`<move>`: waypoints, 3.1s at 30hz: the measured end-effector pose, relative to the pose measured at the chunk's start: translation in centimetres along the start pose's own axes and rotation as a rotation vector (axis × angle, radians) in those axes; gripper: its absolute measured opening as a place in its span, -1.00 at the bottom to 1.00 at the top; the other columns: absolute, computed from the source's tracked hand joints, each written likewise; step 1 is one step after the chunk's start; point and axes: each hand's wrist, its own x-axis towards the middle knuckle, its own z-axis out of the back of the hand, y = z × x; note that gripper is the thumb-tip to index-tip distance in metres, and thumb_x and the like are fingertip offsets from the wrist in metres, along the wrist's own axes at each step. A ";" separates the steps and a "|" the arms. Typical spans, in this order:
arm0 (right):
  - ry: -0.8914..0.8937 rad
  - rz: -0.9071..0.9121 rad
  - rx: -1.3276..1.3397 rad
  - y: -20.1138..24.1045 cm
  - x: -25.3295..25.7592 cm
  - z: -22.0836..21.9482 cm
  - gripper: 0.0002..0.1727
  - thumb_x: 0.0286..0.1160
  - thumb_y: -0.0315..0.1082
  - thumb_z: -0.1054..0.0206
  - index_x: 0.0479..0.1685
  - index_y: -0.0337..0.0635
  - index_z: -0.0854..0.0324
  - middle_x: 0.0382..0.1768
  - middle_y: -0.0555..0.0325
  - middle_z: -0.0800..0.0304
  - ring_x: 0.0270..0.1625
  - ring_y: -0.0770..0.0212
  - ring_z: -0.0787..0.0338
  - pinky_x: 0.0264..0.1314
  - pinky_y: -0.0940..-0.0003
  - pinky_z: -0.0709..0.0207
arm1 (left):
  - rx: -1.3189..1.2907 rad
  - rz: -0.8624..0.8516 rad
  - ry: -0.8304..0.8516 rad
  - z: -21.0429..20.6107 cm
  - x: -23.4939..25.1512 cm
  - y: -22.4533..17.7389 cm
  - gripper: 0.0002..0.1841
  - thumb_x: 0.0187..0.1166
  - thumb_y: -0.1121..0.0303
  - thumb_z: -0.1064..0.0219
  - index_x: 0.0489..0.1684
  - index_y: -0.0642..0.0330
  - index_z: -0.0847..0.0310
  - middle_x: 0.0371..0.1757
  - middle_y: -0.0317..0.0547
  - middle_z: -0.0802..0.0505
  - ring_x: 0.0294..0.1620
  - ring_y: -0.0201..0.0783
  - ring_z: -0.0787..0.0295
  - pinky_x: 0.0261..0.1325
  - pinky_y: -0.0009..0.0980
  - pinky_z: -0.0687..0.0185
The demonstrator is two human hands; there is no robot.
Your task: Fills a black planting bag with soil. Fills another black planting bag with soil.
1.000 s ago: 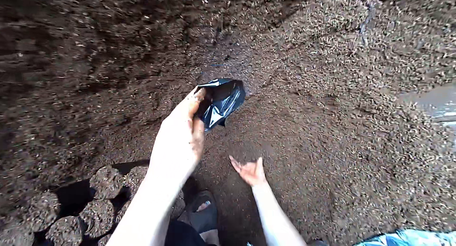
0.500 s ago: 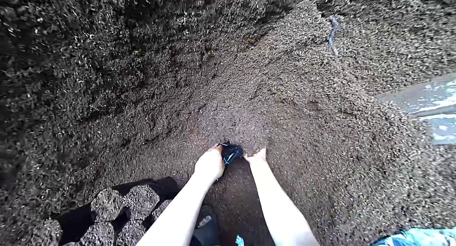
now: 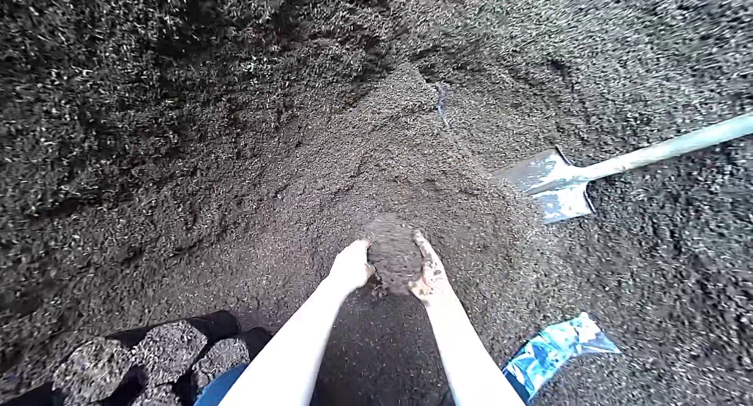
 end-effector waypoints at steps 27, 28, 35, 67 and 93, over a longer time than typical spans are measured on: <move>-0.330 -0.493 0.380 -14.8 1.6 9.9 -0.03 0.60 0.55 0.25 0.93 0.25 0.26 0.80 -0.18 -0.13 0.68 -0.28 -0.42 0.44 -0.38 -0.54 | 0.046 0.067 -0.048 3.0 -0.3 3.1 -0.19 0.56 0.48 -0.38 0.89 -0.08 -0.15 0.87 -0.26 -0.32 0.51 -0.03 -0.66 0.47 0.14 -0.54; -0.338 -0.427 0.425 -14.2 3.3 9.3 -0.05 0.58 0.57 0.27 0.93 0.37 0.28 0.85 -0.08 -0.04 0.75 -0.27 -0.32 0.48 -0.47 -0.47 | 0.030 0.074 -0.044 2.9 -0.3 3.1 -0.19 0.56 0.48 -0.37 0.89 -0.09 -0.14 0.86 -0.25 -0.33 0.45 -0.02 -0.70 0.43 0.14 -0.56; -0.410 -0.196 0.630 -12.6 12.1 3.7 -0.01 0.47 0.66 0.48 0.79 0.30 -0.06 0.64 0.06 -0.39 0.63 -0.05 -0.44 0.43 -0.38 -0.43 | 0.047 0.043 0.016 3.0 0.0 3.2 -0.18 0.54 0.47 -0.35 0.90 0.00 -0.11 0.93 -0.19 -0.17 0.77 -0.15 -0.36 0.70 -0.03 -0.36; -0.266 0.327 -1.527 10.2 22.2 1.3 -0.33 0.84 0.11 -0.01 0.60 -0.26 -0.49 0.62 -0.39 -0.42 0.68 -0.42 -0.36 0.72 -0.40 -0.04 | 0.199 0.089 0.035 2.9 0.1 3.7 -0.26 0.60 0.41 -0.29 0.83 -0.40 -0.25 0.95 -0.14 -0.09 0.75 0.08 -0.39 0.53 0.22 -0.49; -0.256 -0.191 0.925 -14.8 15.5 0.4 0.07 0.40 0.71 0.37 0.88 0.31 0.11 0.82 0.04 -0.12 0.82 -0.16 -0.18 0.59 -0.55 -0.22 | 0.006 0.161 0.058 1.0 -2.6 4.3 -0.23 0.53 0.46 -0.31 0.86 0.01 -0.21 0.86 -0.16 -0.33 0.83 -0.17 -0.27 0.81 -0.03 -0.21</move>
